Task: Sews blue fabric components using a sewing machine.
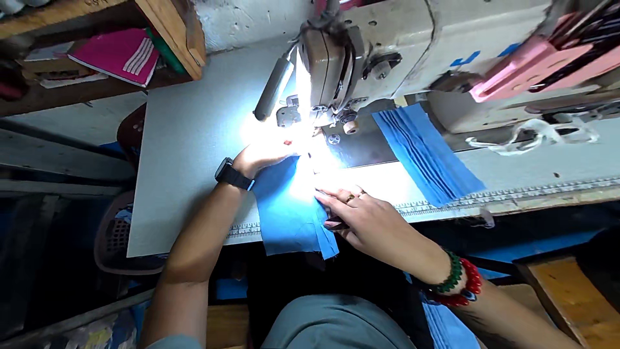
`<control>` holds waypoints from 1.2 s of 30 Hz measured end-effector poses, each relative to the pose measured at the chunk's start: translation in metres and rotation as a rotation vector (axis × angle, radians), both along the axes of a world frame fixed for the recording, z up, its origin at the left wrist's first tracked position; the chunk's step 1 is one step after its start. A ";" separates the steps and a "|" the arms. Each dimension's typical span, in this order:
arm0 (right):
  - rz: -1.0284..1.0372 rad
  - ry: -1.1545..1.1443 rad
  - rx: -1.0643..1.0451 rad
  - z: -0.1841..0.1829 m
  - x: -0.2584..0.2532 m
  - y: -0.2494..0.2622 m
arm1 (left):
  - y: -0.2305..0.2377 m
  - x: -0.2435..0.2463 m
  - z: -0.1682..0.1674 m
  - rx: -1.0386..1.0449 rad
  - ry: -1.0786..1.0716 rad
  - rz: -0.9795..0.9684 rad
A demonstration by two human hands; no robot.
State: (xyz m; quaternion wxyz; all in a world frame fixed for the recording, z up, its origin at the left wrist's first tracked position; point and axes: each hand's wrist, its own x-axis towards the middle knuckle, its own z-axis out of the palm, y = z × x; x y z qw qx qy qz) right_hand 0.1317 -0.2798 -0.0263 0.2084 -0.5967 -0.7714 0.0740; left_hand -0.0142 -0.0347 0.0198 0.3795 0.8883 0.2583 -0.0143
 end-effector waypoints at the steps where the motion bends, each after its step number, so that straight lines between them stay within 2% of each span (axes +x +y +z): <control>1: 0.007 -0.016 -0.015 0.001 0.001 0.001 | -0.001 0.004 -0.001 0.050 -0.017 -0.020; 5: 0.020 -0.059 -0.077 0.006 0.005 0.006 | -0.014 0.013 -0.016 0.254 -0.162 0.001; 7: 0.023 -0.065 -0.056 0.008 0.006 0.008 | -0.034 0.008 -0.021 0.446 -0.240 0.044; 9: 0.022 -0.057 -0.068 0.010 0.007 0.009 | -0.061 -0.004 -0.027 0.623 -0.312 0.005; 12: 0.018 -0.058 -0.063 0.009 0.007 0.009 | -0.090 -0.026 -0.040 0.724 -0.230 -0.083; 14: 0.016 -0.064 -0.056 0.008 0.008 0.009 | -0.088 -0.035 -0.047 0.768 -0.169 -0.077; 24: -0.028 -0.094 -0.055 0.010 0.012 0.016 | -0.058 -0.025 -0.044 0.641 -0.094 -0.087; 30: -0.037 -0.101 -0.064 0.011 0.015 0.023 | -0.049 -0.022 -0.042 0.673 -0.047 -0.074; 36: -0.024 -0.015 0.020 0.007 0.011 0.021 | -0.041 -0.017 -0.042 0.433 -0.311 0.124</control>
